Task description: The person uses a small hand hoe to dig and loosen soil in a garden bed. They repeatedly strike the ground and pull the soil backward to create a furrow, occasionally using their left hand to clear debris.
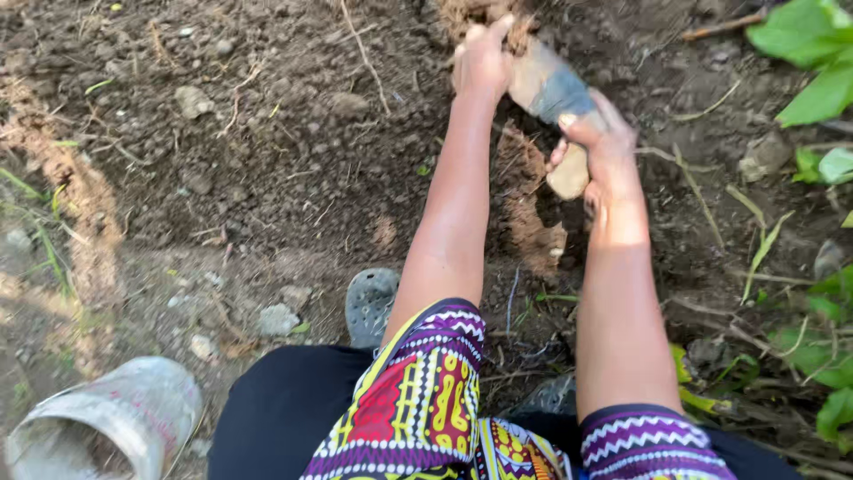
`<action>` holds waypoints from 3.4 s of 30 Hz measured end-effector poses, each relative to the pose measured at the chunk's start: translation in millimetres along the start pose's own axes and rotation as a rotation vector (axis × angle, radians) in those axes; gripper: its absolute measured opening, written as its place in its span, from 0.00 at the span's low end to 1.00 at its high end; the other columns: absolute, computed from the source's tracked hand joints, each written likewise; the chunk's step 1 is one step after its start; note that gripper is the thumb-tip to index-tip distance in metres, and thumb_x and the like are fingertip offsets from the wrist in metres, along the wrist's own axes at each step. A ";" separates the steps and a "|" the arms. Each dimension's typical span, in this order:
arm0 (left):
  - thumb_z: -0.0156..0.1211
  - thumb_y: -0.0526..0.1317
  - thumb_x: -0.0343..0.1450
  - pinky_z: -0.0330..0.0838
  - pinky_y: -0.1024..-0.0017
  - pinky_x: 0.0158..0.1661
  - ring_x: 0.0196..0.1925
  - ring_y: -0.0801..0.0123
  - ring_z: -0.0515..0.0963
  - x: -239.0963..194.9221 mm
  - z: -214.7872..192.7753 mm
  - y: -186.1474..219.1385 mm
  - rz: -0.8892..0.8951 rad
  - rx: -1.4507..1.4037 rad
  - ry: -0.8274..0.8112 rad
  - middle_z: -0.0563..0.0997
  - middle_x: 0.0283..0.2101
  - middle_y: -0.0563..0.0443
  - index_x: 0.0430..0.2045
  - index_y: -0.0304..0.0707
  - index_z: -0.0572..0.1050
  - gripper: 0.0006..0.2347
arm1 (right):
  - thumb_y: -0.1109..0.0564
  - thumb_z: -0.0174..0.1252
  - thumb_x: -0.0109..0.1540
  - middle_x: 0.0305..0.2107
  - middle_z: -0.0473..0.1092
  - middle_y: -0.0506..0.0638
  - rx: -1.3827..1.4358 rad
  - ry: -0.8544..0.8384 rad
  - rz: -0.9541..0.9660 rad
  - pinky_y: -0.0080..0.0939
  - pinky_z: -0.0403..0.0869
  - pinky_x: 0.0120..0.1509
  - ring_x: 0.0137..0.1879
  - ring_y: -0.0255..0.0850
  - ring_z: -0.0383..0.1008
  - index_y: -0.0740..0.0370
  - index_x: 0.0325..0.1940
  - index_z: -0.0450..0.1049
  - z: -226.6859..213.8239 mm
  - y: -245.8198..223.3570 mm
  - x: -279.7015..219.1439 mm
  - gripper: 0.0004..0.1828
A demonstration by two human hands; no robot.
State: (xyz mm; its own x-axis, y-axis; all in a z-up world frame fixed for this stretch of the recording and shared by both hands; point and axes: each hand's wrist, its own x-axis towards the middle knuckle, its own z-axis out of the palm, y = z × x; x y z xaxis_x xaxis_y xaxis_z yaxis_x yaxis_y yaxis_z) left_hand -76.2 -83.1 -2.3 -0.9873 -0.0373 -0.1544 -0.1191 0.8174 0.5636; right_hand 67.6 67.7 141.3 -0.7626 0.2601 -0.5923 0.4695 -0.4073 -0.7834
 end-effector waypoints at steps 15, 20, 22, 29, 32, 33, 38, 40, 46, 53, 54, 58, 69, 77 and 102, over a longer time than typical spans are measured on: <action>0.57 0.30 0.69 0.77 0.65 0.35 0.29 0.68 0.82 -34.9 -69.5 -14.3 -0.255 -0.173 -0.078 0.86 0.32 0.53 0.44 0.57 0.81 0.16 | 0.69 0.61 0.57 0.34 0.74 0.49 -0.449 0.075 0.011 0.43 0.77 0.26 0.25 0.41 0.75 0.55 0.66 0.71 -26.5 -111.6 -81.3 0.32; 0.61 0.34 0.68 0.76 0.59 0.47 0.40 0.58 0.86 -43.5 -58.4 -20.3 -0.160 -0.203 0.047 0.87 0.37 0.43 0.48 0.50 0.81 0.14 | 0.64 0.58 0.62 0.26 0.69 0.52 0.076 -0.033 0.191 0.44 0.77 0.24 0.23 0.39 0.72 0.63 0.69 0.67 -42.2 -4.3 -36.7 0.29; 0.64 0.38 0.69 0.76 0.56 0.50 0.46 0.52 0.85 -41.4 -51.8 -31.1 -0.136 -0.268 0.125 0.86 0.42 0.41 0.50 0.45 0.80 0.14 | 0.63 0.59 0.65 0.29 0.69 0.54 0.140 -0.029 0.173 0.42 0.79 0.26 0.24 0.39 0.73 0.66 0.73 0.66 -42.4 3.0 -32.4 0.31; 0.68 0.39 0.66 0.80 0.60 0.43 0.41 0.53 0.86 -39.0 -26.5 -53.3 -0.075 -0.354 0.224 0.84 0.49 0.37 0.57 0.40 0.75 0.22 | 0.68 0.66 0.58 0.45 0.76 0.60 -0.329 -0.201 -0.234 0.39 0.79 0.27 0.31 0.38 0.76 0.62 0.70 0.72 -34.1 -76.3 -84.5 0.34; 0.64 0.31 0.64 0.85 0.70 0.28 0.27 0.63 0.87 -42.1 -22.5 -46.9 -0.306 -0.590 -0.012 0.82 0.51 0.39 0.61 0.42 0.70 0.26 | 0.69 0.65 0.63 0.41 0.75 0.56 -0.474 -0.173 -0.312 0.40 0.77 0.30 0.32 0.40 0.74 0.65 0.68 0.76 -80.4 -124.0 -116.1 0.27; 0.66 0.30 0.62 0.84 0.73 0.25 0.26 0.68 0.86 -42.9 -22.3 -44.6 -0.295 -0.604 -0.032 0.83 0.50 0.40 0.60 0.42 0.71 0.28 | 0.67 0.65 0.66 0.37 0.74 0.57 -0.607 -0.131 -0.320 0.41 0.77 0.30 0.31 0.42 0.74 0.67 0.65 0.76 -91.8 -136.5 -121.0 0.22; 0.62 0.26 0.63 0.81 0.75 0.24 0.24 0.70 0.88 -48.3 -26.0 -35.2 -0.299 -0.563 -0.089 0.82 0.50 0.44 0.57 0.43 0.73 0.25 | 0.66 0.62 0.59 0.31 0.74 0.50 -0.428 0.063 -0.076 0.40 0.80 0.30 0.28 0.36 0.76 0.60 0.63 0.77 -74.8 -89.2 -105.8 0.27; 0.61 0.27 0.62 0.82 0.72 0.21 0.23 0.68 0.89 -48.8 -34.7 -33.0 -0.280 -0.601 -0.051 0.77 0.52 0.46 0.53 0.42 0.75 0.23 | 0.63 0.61 0.62 0.35 0.77 0.50 0.098 0.204 0.215 0.42 0.83 0.33 0.31 0.36 0.80 0.64 0.61 0.74 -47.9 -28.2 -89.9 0.22; 0.55 0.37 0.69 0.83 0.70 0.22 0.22 0.62 0.87 -63.2 -51.0 -36.4 -0.222 -0.477 0.080 0.88 0.31 0.39 0.41 0.40 0.83 0.11 | 0.69 0.63 0.59 0.46 0.76 0.56 -0.140 0.004 -0.041 0.44 0.80 0.27 0.29 0.39 0.76 0.59 0.71 0.67 -85.1 25.4 -25.5 0.35; 0.56 0.44 0.69 0.77 0.52 0.43 0.41 0.42 0.84 -60.6 -33.5 -17.9 0.017 -0.310 0.239 0.86 0.36 0.35 0.36 0.37 0.83 0.12 | 0.68 0.62 0.69 0.34 0.71 0.53 -0.450 -0.141 -0.313 0.42 0.78 0.32 0.30 0.40 0.74 0.65 0.66 0.74 -110.5 -122.5 -117.2 0.20; 0.55 0.46 0.71 0.76 0.52 0.46 0.43 0.42 0.84 -59.7 -30.3 -14.1 -0.033 -0.323 0.184 0.85 0.38 0.34 0.37 0.34 0.81 0.13 | 0.66 0.61 0.71 0.31 0.71 0.53 -0.493 -0.141 -0.277 0.42 0.79 0.32 0.30 0.41 0.74 0.67 0.61 0.72 -109.4 -139.3 -135.2 0.14; 0.63 0.48 0.69 0.75 0.53 0.45 0.43 0.43 0.83 -65.2 -10.5 1.9 -0.112 -0.429 0.059 0.84 0.39 0.32 0.41 0.32 0.77 0.16 | 0.64 0.63 0.60 0.31 0.74 0.50 -0.621 0.137 -0.083 0.42 0.78 0.25 0.24 0.36 0.75 0.54 0.67 0.76 -104.5 -126.8 -144.6 0.29; 0.57 0.32 0.65 0.77 0.66 0.48 0.42 0.65 0.87 -79.3 47.3 29.6 -0.042 -0.282 -0.251 0.84 0.48 0.48 0.52 0.52 0.78 0.20 | 0.66 0.64 0.58 0.38 0.78 0.53 -0.340 0.106 -0.060 0.39 0.79 0.26 0.25 0.36 0.75 0.55 0.72 0.71 -153.3 -59.9 -98.7 0.36; 0.60 0.36 0.66 0.76 0.66 0.50 0.43 0.64 0.85 -69.9 36.4 42.3 -0.027 -0.356 -0.275 0.87 0.48 0.52 0.49 0.50 0.82 0.17 | 0.74 0.64 0.62 0.39 0.75 0.58 -0.679 0.075 -0.360 0.43 0.76 0.35 0.35 0.39 0.75 0.67 0.68 0.74 -137.6 -126.5 -115.0 0.29; 0.62 0.38 0.65 0.74 0.65 0.61 0.53 0.58 0.85 -66.0 102.2 61.8 0.068 -0.392 -0.255 0.84 0.52 0.42 0.58 0.40 0.75 0.24 | 0.72 0.62 0.58 0.37 0.75 0.54 -0.608 0.132 -0.330 0.41 0.76 0.27 0.27 0.39 0.75 0.62 0.69 0.73 -172.5 -142.4 -127.6 0.33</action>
State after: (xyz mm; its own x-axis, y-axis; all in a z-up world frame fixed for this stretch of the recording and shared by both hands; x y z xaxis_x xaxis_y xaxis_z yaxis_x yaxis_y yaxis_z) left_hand -7.7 28.7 -40.2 -0.9428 0.1913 -0.2731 -0.1340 0.5328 0.8356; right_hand 174.8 243.5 295.9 -0.8660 0.4053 -0.2930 0.4172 0.2627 -0.8700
